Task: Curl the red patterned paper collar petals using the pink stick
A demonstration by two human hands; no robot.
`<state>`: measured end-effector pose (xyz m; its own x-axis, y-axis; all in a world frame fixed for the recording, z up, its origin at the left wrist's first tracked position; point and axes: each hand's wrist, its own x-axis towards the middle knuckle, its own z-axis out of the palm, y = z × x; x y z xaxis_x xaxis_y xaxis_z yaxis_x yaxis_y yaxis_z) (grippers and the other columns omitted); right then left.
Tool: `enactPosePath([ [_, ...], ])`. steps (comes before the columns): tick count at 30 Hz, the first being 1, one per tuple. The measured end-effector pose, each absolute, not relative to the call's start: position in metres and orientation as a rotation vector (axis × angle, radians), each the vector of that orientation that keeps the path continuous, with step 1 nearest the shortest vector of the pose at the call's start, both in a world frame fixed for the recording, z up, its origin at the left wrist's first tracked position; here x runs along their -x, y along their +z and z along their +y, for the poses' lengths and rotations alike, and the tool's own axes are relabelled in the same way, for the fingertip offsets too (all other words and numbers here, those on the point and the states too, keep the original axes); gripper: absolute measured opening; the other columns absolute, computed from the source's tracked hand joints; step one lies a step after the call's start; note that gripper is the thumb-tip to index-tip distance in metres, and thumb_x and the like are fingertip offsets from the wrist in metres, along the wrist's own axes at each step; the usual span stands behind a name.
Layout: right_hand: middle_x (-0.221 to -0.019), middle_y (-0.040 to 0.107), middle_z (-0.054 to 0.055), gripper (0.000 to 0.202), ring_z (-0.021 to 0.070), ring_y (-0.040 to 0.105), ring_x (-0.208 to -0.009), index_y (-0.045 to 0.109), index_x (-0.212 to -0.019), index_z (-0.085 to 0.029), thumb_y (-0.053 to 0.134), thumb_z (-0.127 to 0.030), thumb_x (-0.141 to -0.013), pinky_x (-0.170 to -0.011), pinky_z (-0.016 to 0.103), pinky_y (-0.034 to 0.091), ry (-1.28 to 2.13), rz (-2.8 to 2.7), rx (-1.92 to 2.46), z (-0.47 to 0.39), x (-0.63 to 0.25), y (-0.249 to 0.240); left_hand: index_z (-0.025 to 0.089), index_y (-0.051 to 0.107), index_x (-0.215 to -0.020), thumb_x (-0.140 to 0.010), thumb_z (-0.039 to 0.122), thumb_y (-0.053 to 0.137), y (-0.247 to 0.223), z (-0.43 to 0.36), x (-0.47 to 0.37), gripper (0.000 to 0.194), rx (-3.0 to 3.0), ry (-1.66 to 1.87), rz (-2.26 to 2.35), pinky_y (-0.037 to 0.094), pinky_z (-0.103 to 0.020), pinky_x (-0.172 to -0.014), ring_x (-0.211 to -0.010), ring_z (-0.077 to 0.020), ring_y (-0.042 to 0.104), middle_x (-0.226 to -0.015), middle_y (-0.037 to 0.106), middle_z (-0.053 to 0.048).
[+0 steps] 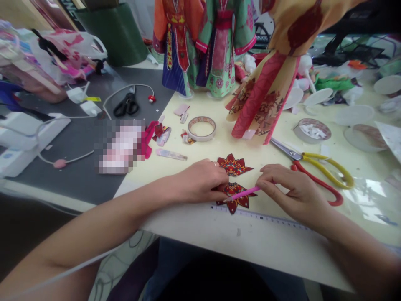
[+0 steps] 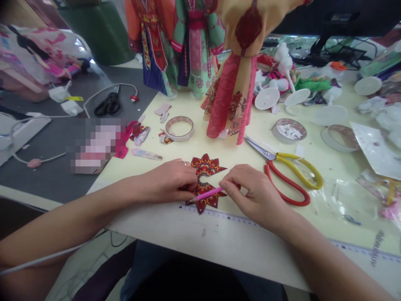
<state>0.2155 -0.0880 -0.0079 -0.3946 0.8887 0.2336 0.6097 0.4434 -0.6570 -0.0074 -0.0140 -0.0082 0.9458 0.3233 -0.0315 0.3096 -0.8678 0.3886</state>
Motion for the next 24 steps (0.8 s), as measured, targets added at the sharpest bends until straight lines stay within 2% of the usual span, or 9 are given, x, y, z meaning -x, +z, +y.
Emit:
enactPosePath([
  [7, -0.065, 0.055, 0.0, 0.016, 0.0121, 0.051, -0.063, 0.057, -0.073, -0.019, 0.05, -0.021, -0.087, -0.065, 0.031, 0.041, 0.628, -2.115, 1.261, -0.088, -0.216, -0.006, 0.016, 0.056, -0.068, -0.083, 0.03, 0.056, -0.008, -0.013, 0.008, 0.02, -2.693, 0.048, 0.451, 0.033, -0.027, -0.062, -0.065, -0.0129, 0.05, -0.066, 0.058, 0.0],
  [11, -0.066, 0.057, 0.0, 0.015, 0.0125, 0.054, -0.065, 0.057, -0.074, -0.02, 0.05, -0.023, -0.087, -0.062, 0.028, 0.043, 0.596, -2.09, 1.292, -0.089, -0.216, -0.004, 0.016, 0.061, -0.077, -0.085, 0.031, 0.056, -0.001, -0.005, 0.016, 0.018, -2.445, 0.139, 0.484, 0.037, -0.022, -0.059, -0.063, -0.0092, 0.052, -0.07, 0.061, 0.001],
  [15, -0.077, 0.064, 0.0, 0.008, 0.0119, 0.059, -0.07, 0.06, -0.085, -0.022, 0.053, -0.025, -0.085, -0.061, 0.025, 0.045, 0.589, -2.038, 1.323, -0.091, -0.216, -0.006, 0.014, 0.062, -0.075, -0.083, 0.03, 0.058, 0.01, 0.007, 0.028, 0.018, -2.257, 0.584, 0.718, 0.041, -0.019, -0.056, -0.061, -0.0081, 0.054, -0.067, 0.063, 0.0],
  [19, -0.084, 0.065, 0.001, 0.013, 0.0114, 0.061, -0.076, 0.061, -0.096, -0.022, 0.054, -0.02, -0.085, -0.067, 0.024, 0.048, 0.669, -2.029, 1.233, -0.092, -0.211, -0.012, 0.014, 0.061, -0.071, -0.08, 0.031, 0.061, 0.017, 0.016, 0.037, 0.02, -2.173, 1.013, 0.923, 0.041, -0.019, -0.052, -0.056, -0.0073, 0.052, -0.062, 0.06, 0.0],
  [24, -0.097, 0.065, 0.006, 0.024, 0.0152, 0.059, -0.092, 0.06, -0.106, -0.018, 0.053, -0.012, -0.084, -0.081, 0.03, 0.049, 0.564, -2.094, 1.117, -0.094, -0.199, -0.02, 0.013, 0.061, -0.07, -0.081, 0.031, 0.061, 0.015, 0.023, 0.04, 0.02, -2.144, 1.168, 1.021, 0.042, -0.019, -0.051, -0.054, -0.0071, 0.052, -0.059, 0.059, 0.0],
])
